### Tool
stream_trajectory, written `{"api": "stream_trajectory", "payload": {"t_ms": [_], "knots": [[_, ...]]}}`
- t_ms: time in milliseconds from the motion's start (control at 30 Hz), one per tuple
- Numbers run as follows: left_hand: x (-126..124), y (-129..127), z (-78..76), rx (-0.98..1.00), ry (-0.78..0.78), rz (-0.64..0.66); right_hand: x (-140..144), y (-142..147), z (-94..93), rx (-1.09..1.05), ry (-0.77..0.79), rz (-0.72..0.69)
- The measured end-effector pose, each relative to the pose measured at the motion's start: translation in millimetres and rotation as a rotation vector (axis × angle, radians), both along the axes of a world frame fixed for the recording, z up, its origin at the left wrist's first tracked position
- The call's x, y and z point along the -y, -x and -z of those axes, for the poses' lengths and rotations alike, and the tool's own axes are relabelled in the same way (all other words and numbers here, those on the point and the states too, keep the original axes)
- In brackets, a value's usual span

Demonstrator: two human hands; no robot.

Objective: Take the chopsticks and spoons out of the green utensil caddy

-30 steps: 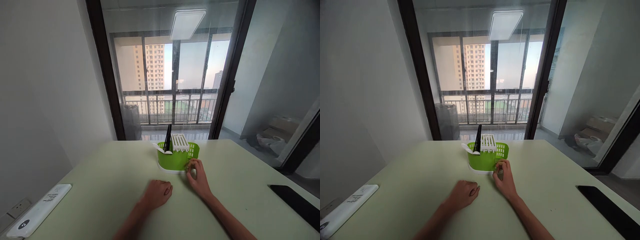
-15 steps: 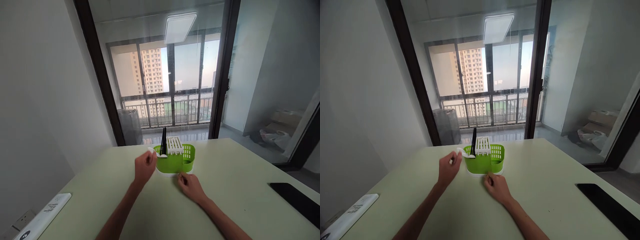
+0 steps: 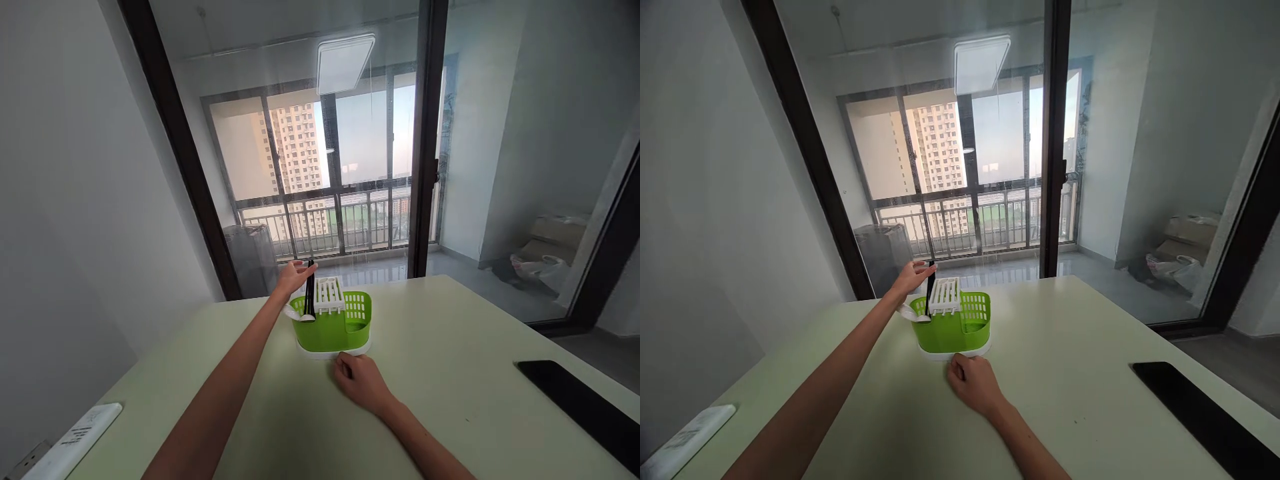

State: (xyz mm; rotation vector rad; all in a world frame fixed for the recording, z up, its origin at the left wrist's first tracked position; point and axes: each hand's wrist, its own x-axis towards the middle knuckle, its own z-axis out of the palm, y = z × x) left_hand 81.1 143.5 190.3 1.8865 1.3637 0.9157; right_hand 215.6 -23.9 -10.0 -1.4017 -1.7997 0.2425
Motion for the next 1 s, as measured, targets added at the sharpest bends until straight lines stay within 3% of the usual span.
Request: {"api": "stream_trajectory", "payload": {"t_ms": [167,267,500,700,833,1000], "knots": [[-16,-3,-1.9,0.054,0.002,0.248,-1,0,-0.6,0.000,0.025,-0.004],[-24,1,1.9,0.121,0.017,0.326,-2,0,0.6,-0.009,0.031,0.002],[-33,13,10.4,0.116,-0.088,0.288,-4,0,3.4,-0.015,0.029,0.000],[-37,19,10.4,0.238,-0.116,0.233,-2,0,-0.5,-0.028,0.043,-0.004],[-40,28,-10.8,0.352,-0.147,0.168,-2,-1,-0.9,-0.019,0.048,-0.007],[-36,54,-62.0,0.444,-0.225,0.032,-2,-1,1.6,-0.008,0.040,-0.010]]}}
